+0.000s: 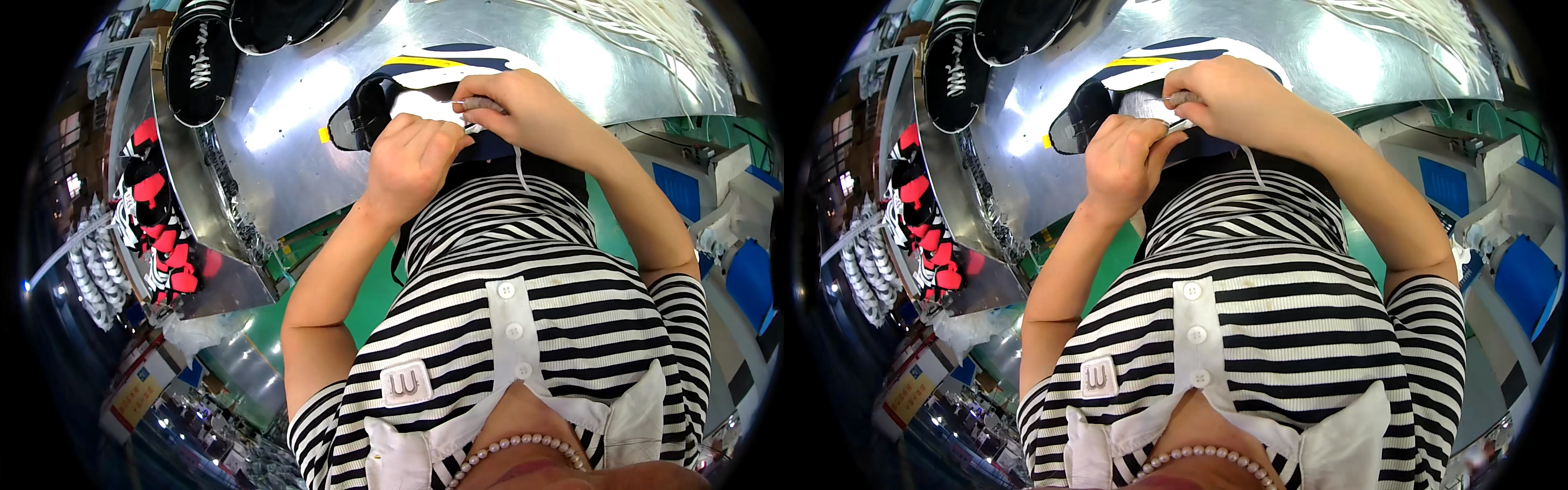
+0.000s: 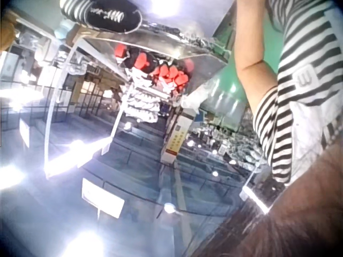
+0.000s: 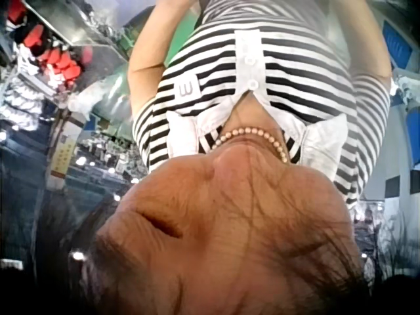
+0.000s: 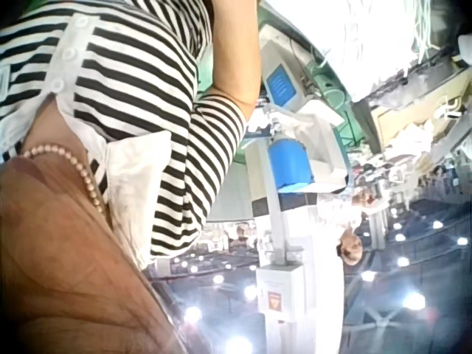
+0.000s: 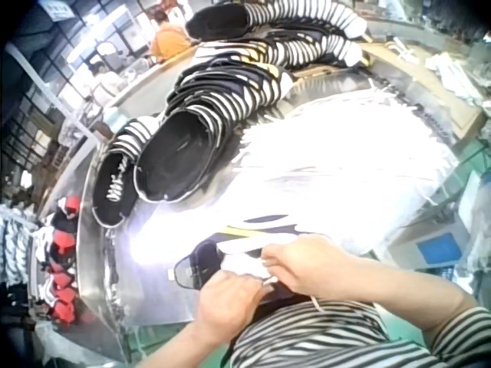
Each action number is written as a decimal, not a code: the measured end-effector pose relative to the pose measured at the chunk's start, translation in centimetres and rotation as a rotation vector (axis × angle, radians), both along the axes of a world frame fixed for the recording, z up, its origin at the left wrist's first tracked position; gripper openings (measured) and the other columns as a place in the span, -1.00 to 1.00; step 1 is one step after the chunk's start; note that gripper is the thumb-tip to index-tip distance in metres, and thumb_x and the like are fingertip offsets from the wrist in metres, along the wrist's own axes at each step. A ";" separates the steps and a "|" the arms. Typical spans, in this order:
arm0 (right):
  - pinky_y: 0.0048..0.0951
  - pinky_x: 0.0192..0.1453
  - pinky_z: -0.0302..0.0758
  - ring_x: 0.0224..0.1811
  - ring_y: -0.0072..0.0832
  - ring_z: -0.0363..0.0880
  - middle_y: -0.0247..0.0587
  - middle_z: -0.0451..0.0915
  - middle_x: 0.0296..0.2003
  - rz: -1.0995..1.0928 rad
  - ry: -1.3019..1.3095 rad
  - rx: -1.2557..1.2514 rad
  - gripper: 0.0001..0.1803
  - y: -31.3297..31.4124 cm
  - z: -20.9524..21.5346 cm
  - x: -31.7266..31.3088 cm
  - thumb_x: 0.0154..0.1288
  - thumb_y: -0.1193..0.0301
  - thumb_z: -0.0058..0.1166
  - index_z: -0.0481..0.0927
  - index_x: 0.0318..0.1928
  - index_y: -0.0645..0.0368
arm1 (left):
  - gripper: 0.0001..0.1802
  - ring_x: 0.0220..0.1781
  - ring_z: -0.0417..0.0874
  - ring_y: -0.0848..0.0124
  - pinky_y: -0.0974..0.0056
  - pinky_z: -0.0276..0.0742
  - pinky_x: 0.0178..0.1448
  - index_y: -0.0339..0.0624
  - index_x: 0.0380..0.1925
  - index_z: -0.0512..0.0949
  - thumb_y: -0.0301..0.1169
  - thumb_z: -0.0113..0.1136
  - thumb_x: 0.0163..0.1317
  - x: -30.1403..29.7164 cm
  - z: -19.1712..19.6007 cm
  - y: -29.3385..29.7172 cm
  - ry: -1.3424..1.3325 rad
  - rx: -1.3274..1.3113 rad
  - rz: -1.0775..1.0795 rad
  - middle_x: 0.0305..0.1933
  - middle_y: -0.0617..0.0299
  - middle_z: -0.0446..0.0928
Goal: The person takes a shoe from a stack, threads a white lace through the eyelets one at a time, and places the laced shoe back into a pile.
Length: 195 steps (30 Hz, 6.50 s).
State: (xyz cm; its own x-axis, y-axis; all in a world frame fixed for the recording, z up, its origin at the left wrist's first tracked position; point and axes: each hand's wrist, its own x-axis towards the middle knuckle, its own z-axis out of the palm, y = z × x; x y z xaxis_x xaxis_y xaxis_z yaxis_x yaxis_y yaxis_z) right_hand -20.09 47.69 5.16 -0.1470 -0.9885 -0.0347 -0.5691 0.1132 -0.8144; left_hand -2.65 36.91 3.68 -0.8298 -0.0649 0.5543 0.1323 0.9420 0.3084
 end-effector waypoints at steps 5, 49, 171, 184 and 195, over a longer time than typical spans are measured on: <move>-0.51 -0.06 0.55 -0.19 -0.57 0.63 -0.25 0.69 -0.23 -0.078 -0.182 -0.115 -0.76 0.4 -0.1 0.0 0.30 0.45 0.17 0.62 -0.05 0.24 | -0.59 -0.52 0.52 0.23 0.21 0.44 -0.42 -0.20 -0.30 0.46 -0.49 0.53 -0.09 -0.3 0.5 0.0 -0.039 0.078 -0.021 -0.49 0.19 0.52; -0.41 -0.46 0.39 -0.54 -0.33 0.52 -0.17 0.54 -0.54 -0.198 0.159 -0.158 -0.79 1.6 2.2 -0.6 0.32 0.46 0.13 0.47 -0.07 0.15 | -0.61 -0.30 0.61 0.52 0.45 0.50 -0.22 -0.38 0.03 0.42 -0.61 0.21 0.19 -2.0 0.7 0.0 0.062 1.169 0.450 -0.25 0.11 0.64; -0.41 -0.29 0.52 -0.39 -0.30 0.66 -0.09 0.65 -0.41 -0.476 -0.206 -0.103 -0.86 3.8 -1.9 1.1 0.37 0.46 0.11 0.50 -0.17 0.29 | -0.65 -0.29 0.64 0.13 0.12 0.53 -0.16 -0.18 -0.38 0.67 -0.12 0.35 0.00 -5.5 1.7 -2.2 -0.436 0.262 0.351 -0.36 0.14 0.65; -0.22 -0.30 0.50 -0.39 -0.05 0.62 -0.02 0.62 -0.46 -0.589 -0.382 -0.117 -0.79 0.9 -3.0 2.9 0.35 0.42 0.04 0.36 -0.11 0.24 | -0.77 -0.46 0.57 0.17 0.24 0.44 -0.37 -0.28 -0.39 0.58 -0.46 0.45 0.00 -3.8 1.7 -0.4 -0.320 0.377 0.161 -0.45 0.10 0.53; -0.41 -0.40 0.52 -0.47 -0.47 0.65 -0.24 0.69 -0.34 -0.384 -0.178 -0.115 -0.78 5.4 3.5 -2.7 0.25 0.48 0.18 0.56 -0.08 0.15 | -0.84 -0.47 0.51 0.25 0.22 0.39 -0.38 -0.16 -0.42 0.62 -0.48 0.42 -0.03 -2.2 1.2 -1.0 -0.113 0.008 0.152 -0.49 0.23 0.46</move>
State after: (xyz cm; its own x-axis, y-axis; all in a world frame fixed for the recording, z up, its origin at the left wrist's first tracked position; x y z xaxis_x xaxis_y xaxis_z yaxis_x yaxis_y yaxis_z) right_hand -22.83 53.09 8.64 -0.5061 -0.8623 0.0145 -0.3528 0.1917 -0.9158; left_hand -4.88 35.92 4.90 -0.8672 -0.1987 0.4566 -0.0475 0.9458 0.3213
